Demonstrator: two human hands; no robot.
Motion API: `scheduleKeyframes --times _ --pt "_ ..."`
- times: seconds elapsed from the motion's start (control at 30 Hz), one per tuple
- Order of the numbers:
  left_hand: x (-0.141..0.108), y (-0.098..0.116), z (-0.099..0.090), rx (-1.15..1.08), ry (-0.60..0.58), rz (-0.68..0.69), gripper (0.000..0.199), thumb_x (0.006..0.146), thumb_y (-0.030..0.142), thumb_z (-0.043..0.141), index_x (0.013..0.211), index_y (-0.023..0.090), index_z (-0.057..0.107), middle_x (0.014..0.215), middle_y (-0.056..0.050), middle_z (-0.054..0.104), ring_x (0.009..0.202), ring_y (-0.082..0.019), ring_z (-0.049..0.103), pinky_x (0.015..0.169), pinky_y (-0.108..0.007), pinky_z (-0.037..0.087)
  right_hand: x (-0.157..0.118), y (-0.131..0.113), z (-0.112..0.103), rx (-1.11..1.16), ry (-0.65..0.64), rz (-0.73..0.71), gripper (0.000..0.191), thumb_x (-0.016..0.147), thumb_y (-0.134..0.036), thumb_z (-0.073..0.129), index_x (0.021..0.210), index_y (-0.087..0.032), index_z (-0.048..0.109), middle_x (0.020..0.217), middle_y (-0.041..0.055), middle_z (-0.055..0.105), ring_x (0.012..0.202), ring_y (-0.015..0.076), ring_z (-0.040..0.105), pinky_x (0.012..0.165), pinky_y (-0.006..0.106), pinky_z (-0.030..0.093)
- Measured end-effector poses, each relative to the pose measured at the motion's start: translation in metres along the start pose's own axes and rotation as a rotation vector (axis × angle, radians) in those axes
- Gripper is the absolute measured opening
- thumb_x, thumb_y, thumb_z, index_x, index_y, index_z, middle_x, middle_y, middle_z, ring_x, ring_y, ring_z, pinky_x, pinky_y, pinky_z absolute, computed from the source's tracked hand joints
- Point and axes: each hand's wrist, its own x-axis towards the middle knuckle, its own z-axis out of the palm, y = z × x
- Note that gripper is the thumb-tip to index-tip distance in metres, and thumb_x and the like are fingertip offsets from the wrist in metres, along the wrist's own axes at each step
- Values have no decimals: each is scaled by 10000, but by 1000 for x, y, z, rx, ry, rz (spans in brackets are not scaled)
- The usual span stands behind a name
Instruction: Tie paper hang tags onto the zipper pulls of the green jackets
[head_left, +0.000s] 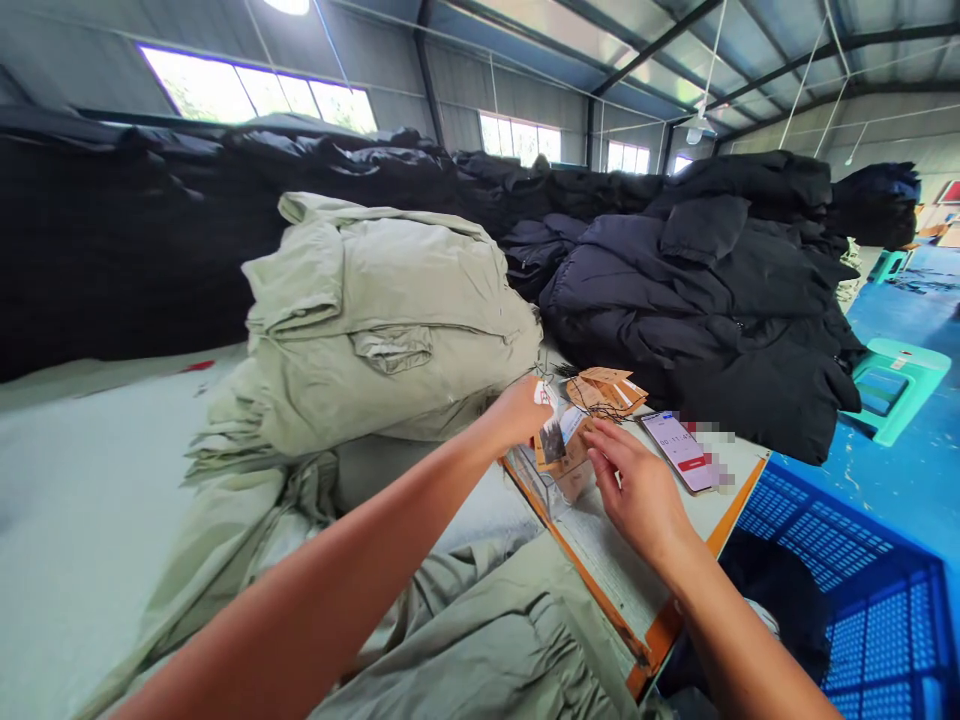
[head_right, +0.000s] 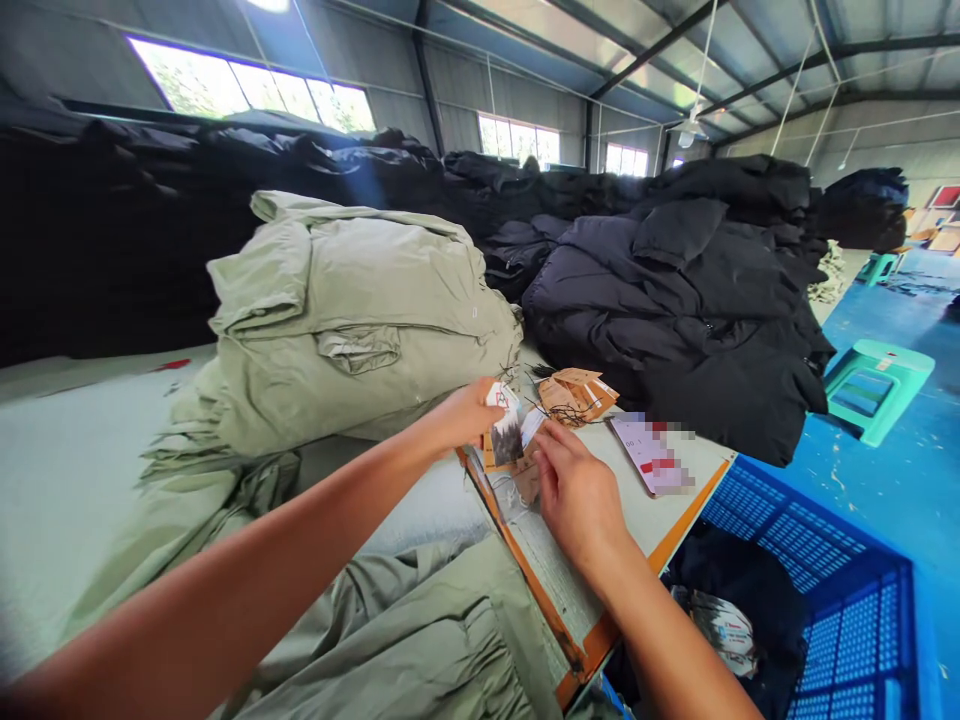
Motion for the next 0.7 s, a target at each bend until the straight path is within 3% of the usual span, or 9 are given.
scheduleKeyframes --times 0.1,0.23,0.33,0.43,0.53,0.7 --pt "-23 -6 -19 -242 -21 17 396 763 109 472 1155 158 498 1040 -83 680 828 -174 674 619 -244 545 1 -9 -3 58 21 -38 315 936 -227 461 1145 -156 686 1265 134 649 1130 238 642 958 393 537" --pt "-76 -31 -35 -732 -145 14 486 677 135 571 1156 179 502 1041 -72 643 885 -211 647 687 -314 558 -1 -30 -1 197 26 -119 298 943 -244 472 1148 -181 679 1227 130 668 1134 229 635 953 388 532" --pt "-121 -58 -40 -797 -134 -49 560 661 169 629 1201 218 492 965 -42 631 813 -195 625 627 -279 529 -2 -50 8 279 -54 -168 305 944 -269 490 1188 -186 654 1255 129 647 1125 222 630 919 369 542" --pt "-163 -87 -46 -839 -124 -118 600 673 209 676 1233 239 463 914 -19 613 731 -158 587 585 -244 495 -5 -75 25 350 -222 -269 315 925 -285 539 1211 -199 640 1239 112 655 1110 214 631 860 322 552" --pt "-201 -109 -54 -930 -92 -157 599 680 275 736 1213 239 464 910 -5 591 708 -127 558 592 -219 471 -13 -103 46 373 -404 -364 282 919 -264 544 1176 -220 655 1064 79 726 913 194 692 758 290 556" --pt "-242 -140 -64 -943 134 -230 434 758 492 689 1065 230 530 772 35 532 625 -106 496 545 -203 406 -29 -150 81 290 -527 -530 291 928 -236 501 1182 -212 640 917 66 750 755 208 708 642 291 544"
